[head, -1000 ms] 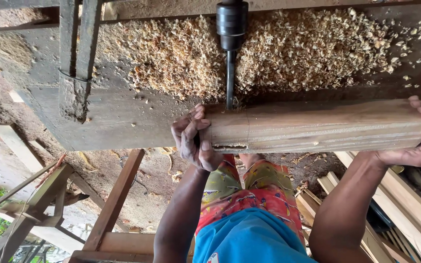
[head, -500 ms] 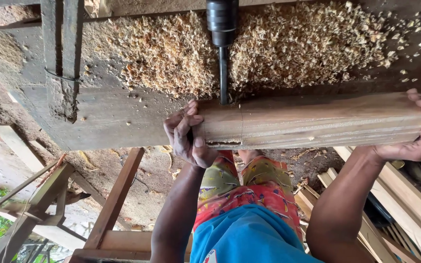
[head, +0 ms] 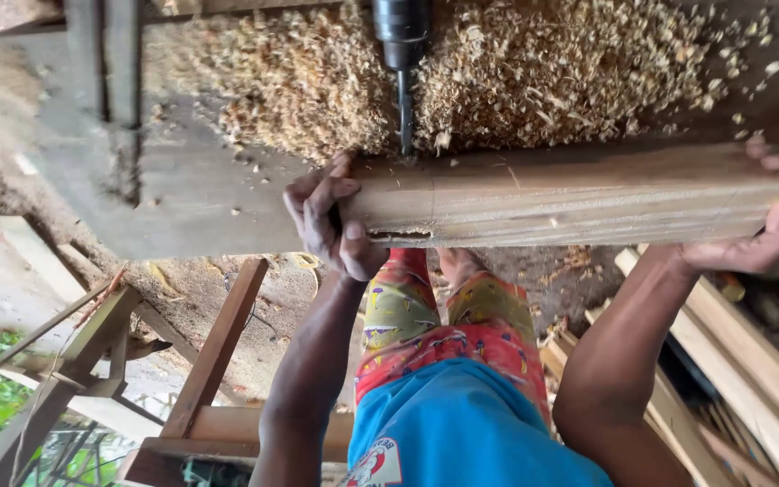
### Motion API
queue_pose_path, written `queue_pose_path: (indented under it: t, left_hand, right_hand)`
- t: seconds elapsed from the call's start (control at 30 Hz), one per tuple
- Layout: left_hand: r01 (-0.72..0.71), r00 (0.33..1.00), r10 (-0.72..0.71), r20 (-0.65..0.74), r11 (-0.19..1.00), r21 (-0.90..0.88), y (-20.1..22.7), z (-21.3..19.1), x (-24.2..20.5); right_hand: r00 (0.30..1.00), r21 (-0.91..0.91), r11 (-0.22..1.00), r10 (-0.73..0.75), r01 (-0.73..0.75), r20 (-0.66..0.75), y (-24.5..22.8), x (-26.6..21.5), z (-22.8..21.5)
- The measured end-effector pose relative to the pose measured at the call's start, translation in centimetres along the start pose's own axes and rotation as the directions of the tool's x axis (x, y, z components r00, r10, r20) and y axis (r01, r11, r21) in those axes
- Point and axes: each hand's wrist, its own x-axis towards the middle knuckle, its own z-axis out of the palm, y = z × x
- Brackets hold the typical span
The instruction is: Drilling a series of holes into a wooden block using a stationary power drill
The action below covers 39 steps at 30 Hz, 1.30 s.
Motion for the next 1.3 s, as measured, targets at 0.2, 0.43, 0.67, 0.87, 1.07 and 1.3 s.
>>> queue_pose_path:
  t: [0.2,0.43,0.67,0.87,1.07,1.3]
  left_hand:
    - [-0.068,0.998,0.068,0.0,0.996,-0.064,-0.1,-0.4,-0.5]
    - [0.025,0.998,-0.039,-0.049,0.969,-0.246,-0.1,-1.7,-4.0]
    - [0.072,0.99,-0.088,-0.106,0.986,-0.147,0.1,-1.8,-5.3]
    - [0.067,0.992,-0.085,-0.098,0.982,-0.176,0.0,-1.4,-5.2]
    - [0.032,0.995,-0.046,-0.093,0.989,-0.144,0.1,-1.2,-5.0]
    - [0.075,0.993,-0.081,-0.086,0.994,-0.076,0.9,-0.7,-3.7]
  right_hand:
    - [0.997,-0.054,0.997,-0.06,0.063,0.054,1.5,0.1,-3.2]
    - [0.996,-0.049,0.996,0.069,-0.071,-0.052,-0.2,-0.6,-1.7]
    - [0.993,-0.068,0.991,0.12,-0.119,0.009,0.2,-0.8,-3.7]
    - [0.996,-0.079,0.997,0.029,-0.022,0.09,2.6,-0.6,-6.3]
    - [0.943,-0.165,0.985,0.003,0.056,0.333,3.7,0.2,-8.3]
    - [0.962,-0.209,0.971,-0.056,0.114,0.267,1.5,0.7,-4.2]
